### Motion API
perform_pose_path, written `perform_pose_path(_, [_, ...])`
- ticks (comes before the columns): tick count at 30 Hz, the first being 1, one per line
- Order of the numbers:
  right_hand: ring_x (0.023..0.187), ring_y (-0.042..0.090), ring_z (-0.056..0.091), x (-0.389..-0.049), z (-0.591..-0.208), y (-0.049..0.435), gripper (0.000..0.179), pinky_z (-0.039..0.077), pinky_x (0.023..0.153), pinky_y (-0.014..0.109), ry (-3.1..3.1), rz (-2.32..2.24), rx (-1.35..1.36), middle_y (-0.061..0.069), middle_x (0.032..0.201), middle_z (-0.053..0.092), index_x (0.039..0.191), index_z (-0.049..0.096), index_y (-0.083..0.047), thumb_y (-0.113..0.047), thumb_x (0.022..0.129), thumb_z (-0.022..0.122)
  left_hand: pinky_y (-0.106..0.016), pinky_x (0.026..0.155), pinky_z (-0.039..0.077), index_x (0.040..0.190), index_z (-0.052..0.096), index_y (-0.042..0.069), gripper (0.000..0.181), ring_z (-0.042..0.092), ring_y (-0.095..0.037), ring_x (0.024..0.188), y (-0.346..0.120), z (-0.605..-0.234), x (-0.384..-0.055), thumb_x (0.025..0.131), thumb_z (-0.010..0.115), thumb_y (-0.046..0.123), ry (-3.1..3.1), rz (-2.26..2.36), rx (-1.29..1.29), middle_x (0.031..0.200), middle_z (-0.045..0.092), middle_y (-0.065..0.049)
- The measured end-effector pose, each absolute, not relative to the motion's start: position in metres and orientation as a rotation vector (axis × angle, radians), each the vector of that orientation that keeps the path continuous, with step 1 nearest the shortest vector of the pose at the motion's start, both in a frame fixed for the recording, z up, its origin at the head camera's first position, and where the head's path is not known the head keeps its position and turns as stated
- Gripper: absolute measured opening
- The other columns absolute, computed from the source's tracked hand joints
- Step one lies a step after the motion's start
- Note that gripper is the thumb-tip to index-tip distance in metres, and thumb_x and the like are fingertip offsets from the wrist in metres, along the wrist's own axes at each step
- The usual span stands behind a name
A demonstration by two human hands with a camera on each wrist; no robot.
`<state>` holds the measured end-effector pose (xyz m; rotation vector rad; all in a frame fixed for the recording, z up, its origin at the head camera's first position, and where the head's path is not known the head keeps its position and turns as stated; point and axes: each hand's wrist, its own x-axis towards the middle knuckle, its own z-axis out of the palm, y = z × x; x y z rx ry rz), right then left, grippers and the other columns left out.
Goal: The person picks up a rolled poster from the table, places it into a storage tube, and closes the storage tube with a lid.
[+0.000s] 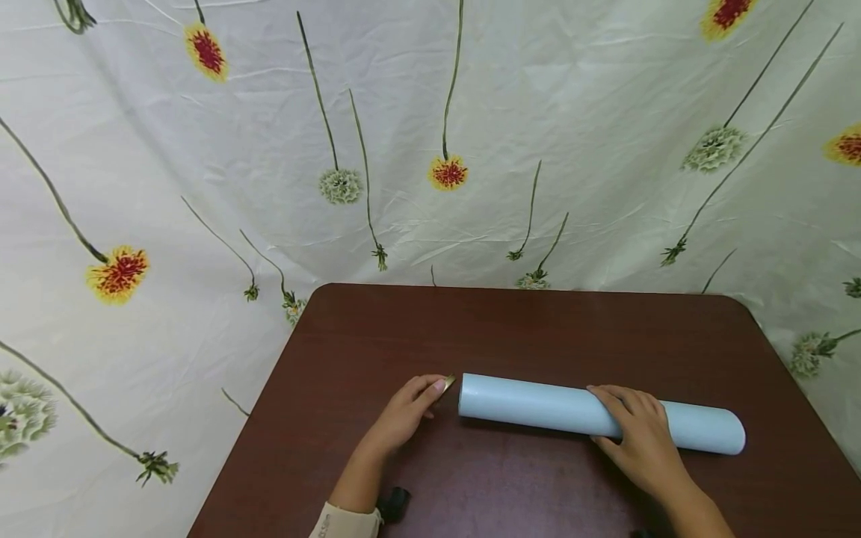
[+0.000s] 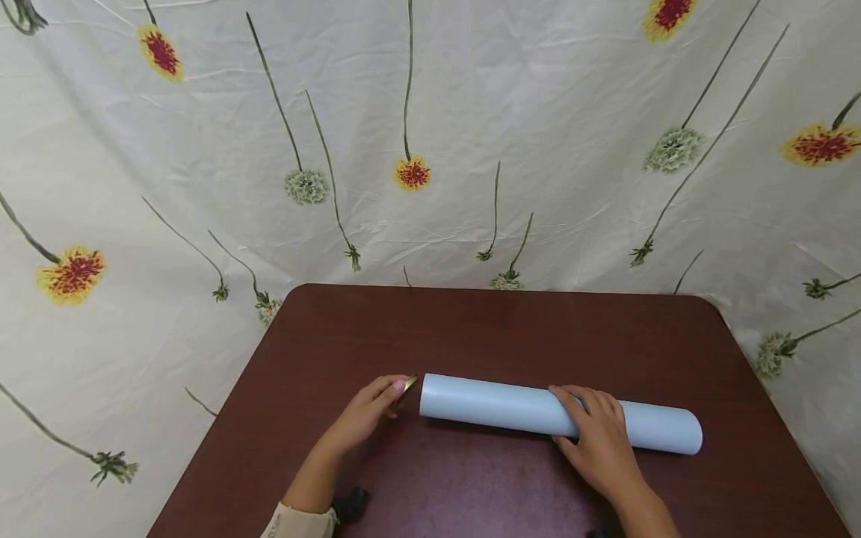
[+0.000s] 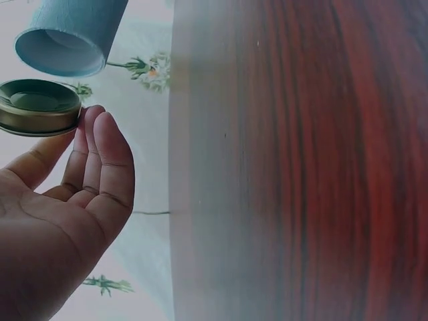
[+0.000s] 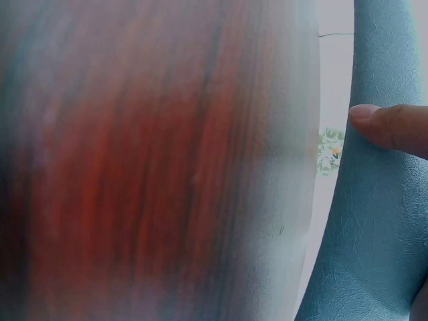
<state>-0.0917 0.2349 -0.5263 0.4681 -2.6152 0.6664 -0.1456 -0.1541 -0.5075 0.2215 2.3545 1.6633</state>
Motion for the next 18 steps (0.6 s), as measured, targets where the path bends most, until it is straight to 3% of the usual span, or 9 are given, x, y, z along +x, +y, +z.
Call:
perform_pose_path(6, [0.117, 0.036, 0.051, -0.092, -0.527, 0.233, 0.093, 0.030, 0.100, 0.059, -2.609, 0.669, 0.473, 0.011, 0.129, 0.059, 0.139, 0.059, -0.016, -0.004, 0.055, 0.096, -0.034, 0.084, 0.054, 0.134, 0.063, 0.016, 0.044, 0.057, -0.022, 0.106, -0.152, -0.509, -0.145, 0.104, 0.051, 0.047, 2.351, 1.666, 0.202, 0.119, 0.058, -0.009])
perform_pose_path(11, [0.117, 0.036, 0.051, -0.092, -0.527, 0.231, 0.093, 0.030, 0.100, 0.059, -2.611, 0.669, 0.475, 0.011, 0.129, 0.059, 0.140, 0.059, -0.016, -0.004, 0.055, 0.096, -0.034, 0.082, 0.054, 0.131, 0.065, 0.015, 0.040, 0.057, -0.025, 0.104, -0.148, -0.508, -0.143, 0.104, 0.054, 0.042, 2.335, 1.696, 0.200, 0.117, 0.057, -0.010])
perform_pose_path(18, [0.116, 0.036, 0.051, -0.092, -0.525, 0.227, 0.092, 0.030, 0.099, 0.059, -2.601, 0.670, 0.486, 0.011, 0.128, 0.060, 0.139, 0.059, -0.014, -0.004, 0.055, 0.096, -0.034, 0.082, 0.055, 0.137, 0.061, 0.014, 0.042, 0.058, -0.025, 0.106, -0.143, -0.510, -0.141, 0.104, 0.055, 0.040, 2.328, 1.700, 0.212, 0.124, 0.056, -0.013])
